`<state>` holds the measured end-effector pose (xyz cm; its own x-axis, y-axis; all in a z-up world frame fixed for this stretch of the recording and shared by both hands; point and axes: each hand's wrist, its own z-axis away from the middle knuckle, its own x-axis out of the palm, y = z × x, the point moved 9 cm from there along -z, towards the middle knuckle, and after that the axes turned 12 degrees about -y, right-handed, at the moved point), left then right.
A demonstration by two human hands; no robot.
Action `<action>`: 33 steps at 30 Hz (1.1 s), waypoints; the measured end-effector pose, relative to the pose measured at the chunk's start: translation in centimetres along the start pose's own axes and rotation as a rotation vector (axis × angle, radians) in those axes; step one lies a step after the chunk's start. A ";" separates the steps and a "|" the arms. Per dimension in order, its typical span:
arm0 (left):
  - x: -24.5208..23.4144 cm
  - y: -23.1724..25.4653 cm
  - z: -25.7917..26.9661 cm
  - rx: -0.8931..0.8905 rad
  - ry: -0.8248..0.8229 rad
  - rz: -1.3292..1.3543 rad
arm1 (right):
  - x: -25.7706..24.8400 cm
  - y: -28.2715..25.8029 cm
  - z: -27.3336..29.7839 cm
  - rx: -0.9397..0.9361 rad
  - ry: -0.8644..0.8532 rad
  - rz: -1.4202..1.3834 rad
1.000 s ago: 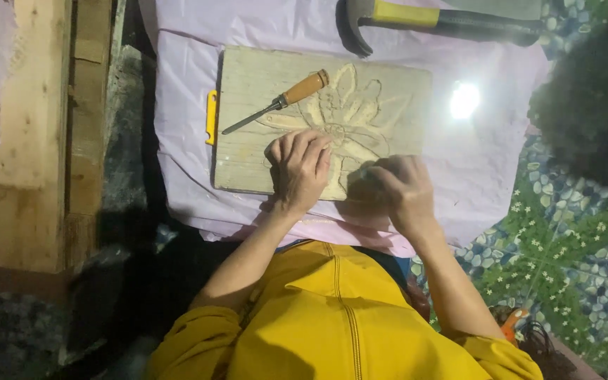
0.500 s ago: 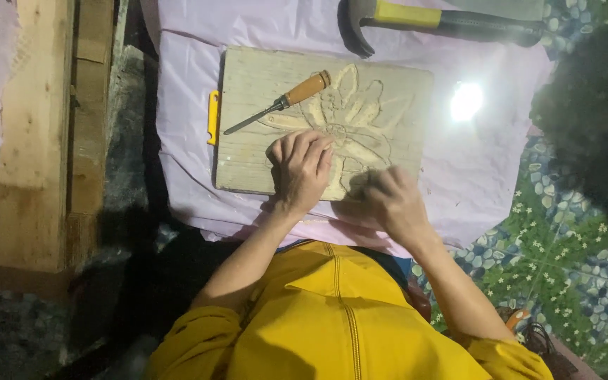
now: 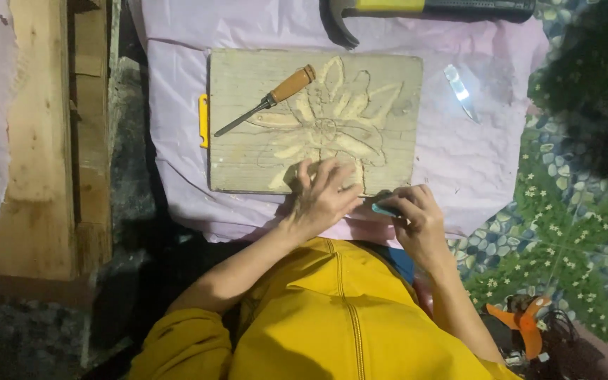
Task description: Carving a decorative floral pattern into a block using a hammer, a wooden punch, and a carving knife.
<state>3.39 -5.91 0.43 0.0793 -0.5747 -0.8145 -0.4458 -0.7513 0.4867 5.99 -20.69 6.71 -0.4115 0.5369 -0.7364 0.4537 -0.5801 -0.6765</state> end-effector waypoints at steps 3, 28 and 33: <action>-1.6 1.3 0.5 0.037 -0.006 0.141 | 0.5 0.6 -0.8 -0.062 0.048 0.104; -8.8 -6.9 0.3 -0.300 0.316 0.044 | 3.4 -4.5 -7.2 -0.387 -0.134 0.290; -10.5 -6.3 -0.3 -0.294 0.317 0.050 | 4.6 -5.9 -11.0 -0.453 -0.062 0.402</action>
<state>5.67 4.79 6.01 0.3546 -0.6497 -0.6725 -0.1873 -0.7540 0.6297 10.12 -8.02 7.38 -0.1777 0.2853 -0.9418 0.8689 -0.4038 -0.2862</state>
